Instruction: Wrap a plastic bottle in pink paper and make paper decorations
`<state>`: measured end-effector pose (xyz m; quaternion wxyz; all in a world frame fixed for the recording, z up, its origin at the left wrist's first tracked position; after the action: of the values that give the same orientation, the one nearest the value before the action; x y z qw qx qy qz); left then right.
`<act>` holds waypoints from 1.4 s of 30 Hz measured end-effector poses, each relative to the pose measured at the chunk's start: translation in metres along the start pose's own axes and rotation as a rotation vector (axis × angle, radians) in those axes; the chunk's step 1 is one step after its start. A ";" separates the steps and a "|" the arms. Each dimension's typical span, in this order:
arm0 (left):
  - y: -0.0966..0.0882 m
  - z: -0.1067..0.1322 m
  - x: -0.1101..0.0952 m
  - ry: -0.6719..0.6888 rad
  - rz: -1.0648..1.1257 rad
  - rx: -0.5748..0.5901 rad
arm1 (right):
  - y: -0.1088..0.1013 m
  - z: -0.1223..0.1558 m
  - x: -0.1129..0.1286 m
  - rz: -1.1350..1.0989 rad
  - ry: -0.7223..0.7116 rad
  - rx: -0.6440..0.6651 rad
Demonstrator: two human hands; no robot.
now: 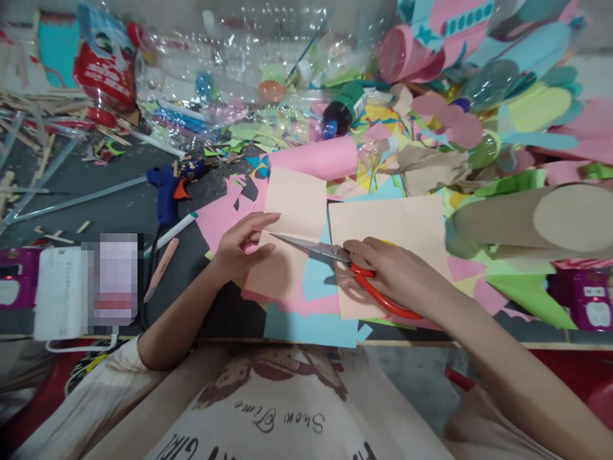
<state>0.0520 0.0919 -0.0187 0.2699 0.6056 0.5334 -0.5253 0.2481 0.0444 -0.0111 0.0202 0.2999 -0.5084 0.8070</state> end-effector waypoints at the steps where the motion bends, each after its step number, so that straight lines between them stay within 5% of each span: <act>1: 0.000 0.000 0.001 -0.005 -0.001 0.001 | 0.001 0.000 -0.001 0.004 0.000 0.001; 13: 0.001 0.002 0.009 -0.075 0.037 0.012 | 0.001 0.005 0.001 0.024 -0.031 -0.021; 42: 0.009 0.001 -0.001 0.024 -0.008 0.062 | 0.010 0.000 0.004 -0.093 0.072 0.050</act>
<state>0.0600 0.0879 -0.0206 0.2424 0.6176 0.5224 -0.5356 0.2412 0.0388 -0.0177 0.0686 0.2942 -0.4727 0.8278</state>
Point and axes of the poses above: each hand's wrist, its own z-axis away from the middle knuckle, its own y-axis out of the palm, x = y × z, the point moved 10 cm from there along -z, towards the middle knuckle, and after that the axes turned 6 degrees about -x, right-handed, at the moved point
